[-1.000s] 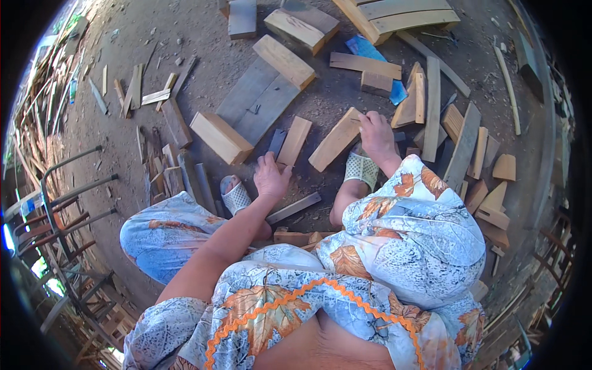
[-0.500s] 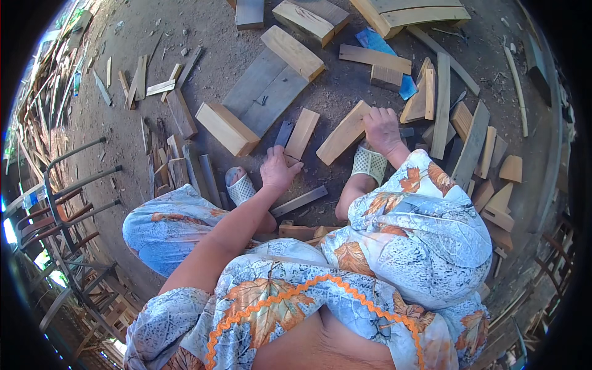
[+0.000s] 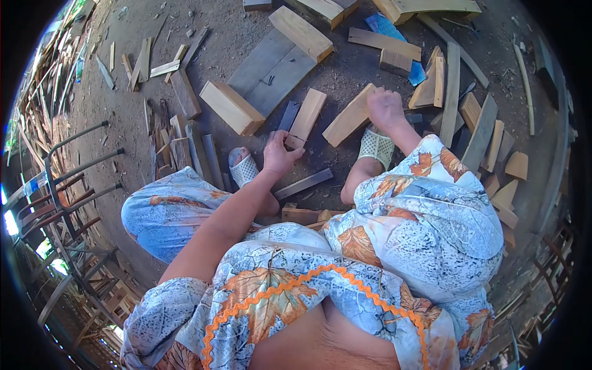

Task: Hammering nails into pieces of wood to assemble a structure.

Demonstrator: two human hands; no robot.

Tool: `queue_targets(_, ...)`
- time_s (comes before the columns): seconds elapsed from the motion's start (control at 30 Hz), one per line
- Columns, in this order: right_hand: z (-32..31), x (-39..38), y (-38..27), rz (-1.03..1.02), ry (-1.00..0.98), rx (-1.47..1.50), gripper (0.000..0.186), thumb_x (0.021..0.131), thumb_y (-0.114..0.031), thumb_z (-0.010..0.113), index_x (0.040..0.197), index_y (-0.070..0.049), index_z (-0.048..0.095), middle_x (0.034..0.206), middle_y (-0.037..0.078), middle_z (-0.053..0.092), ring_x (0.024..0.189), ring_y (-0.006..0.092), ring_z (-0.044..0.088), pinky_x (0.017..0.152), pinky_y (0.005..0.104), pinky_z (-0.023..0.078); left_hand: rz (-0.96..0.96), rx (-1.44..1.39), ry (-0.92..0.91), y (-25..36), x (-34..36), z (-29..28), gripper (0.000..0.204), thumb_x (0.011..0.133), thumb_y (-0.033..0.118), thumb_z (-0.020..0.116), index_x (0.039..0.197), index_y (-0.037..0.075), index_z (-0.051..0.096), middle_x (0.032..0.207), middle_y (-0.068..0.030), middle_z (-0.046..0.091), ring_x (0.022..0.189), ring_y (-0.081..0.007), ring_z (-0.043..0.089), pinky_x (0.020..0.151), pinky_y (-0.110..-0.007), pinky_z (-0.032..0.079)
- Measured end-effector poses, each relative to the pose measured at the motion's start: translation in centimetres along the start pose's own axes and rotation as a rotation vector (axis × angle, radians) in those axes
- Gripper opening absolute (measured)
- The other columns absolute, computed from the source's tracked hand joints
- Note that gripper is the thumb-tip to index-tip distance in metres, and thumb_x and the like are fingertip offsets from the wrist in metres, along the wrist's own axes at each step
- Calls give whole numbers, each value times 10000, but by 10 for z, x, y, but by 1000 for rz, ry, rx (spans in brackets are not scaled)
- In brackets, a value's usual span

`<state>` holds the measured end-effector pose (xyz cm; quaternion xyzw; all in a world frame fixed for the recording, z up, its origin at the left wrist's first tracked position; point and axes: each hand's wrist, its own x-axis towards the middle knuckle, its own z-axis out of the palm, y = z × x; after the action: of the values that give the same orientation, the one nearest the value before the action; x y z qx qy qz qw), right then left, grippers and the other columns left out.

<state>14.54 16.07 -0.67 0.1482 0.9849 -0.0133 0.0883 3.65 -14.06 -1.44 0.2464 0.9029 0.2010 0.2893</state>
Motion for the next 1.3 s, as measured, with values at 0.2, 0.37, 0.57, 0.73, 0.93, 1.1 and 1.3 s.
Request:
queue_targets(0.2,-3,12,10,60,-110,184,204,748,-133,627,899,-20,704,907,199,685,866,342,690,752,452,542,-124,-687,-7,18,0,-6,496,687,139,803,1047,3,491,907,-104,603,779,-200,602,712,-322,507)
queue_targets(0.37,11,6,30,119,30,367,193,726,-167,630,860,-37,679,873,185,675,831,367,669,725,455,530,-161,-981,-69,43,-4,-11,428,743,21,755,1031,10,439,858,-96,609,650,-112,582,541,-244,477)
queue_targets(0.57,21,-24,54,323,185,859,116,718,-121,617,731,-31,545,716,152,619,671,338,615,615,417,478,-158,-1066,-122,68,-1,-13,449,728,-27,735,1053,6,427,869,-120,617,679,-149,618,558,-269,509)
queue_targets(0.73,18,-43,54,479,296,1471,51,736,-9,635,778,-27,615,647,25,597,559,109,557,526,249,432,-208,-1143,-156,82,7,-28,464,725,-59,724,1068,2,418,945,-143,613,779,-180,647,649,-300,570)
queue_targets(0.93,-5,-62,51,679,340,1739,145,795,-4,658,937,-1,686,773,41,669,628,93,616,587,221,503,-79,-1107,-229,95,8,-26,524,723,-19,736,1128,-14,405,1013,-152,625,901,-209,656,768,-329,573)
queue_targets(1.1,-17,-64,46,650,250,1916,138,854,-34,669,979,25,672,817,78,685,705,134,670,661,249,563,18,-1000,-295,83,16,-5,527,729,-36,736,1143,5,412,1052,-132,602,938,-190,635,772,-325,567)
queue_targets(1.3,-7,-51,36,557,34,1947,109,869,-63,672,958,-3,653,810,58,678,702,114,663,607,231,542,51,-761,-252,61,27,12,557,761,-42,713,1218,4,398,1095,-116,570,970,-179,609,794,-304,543)
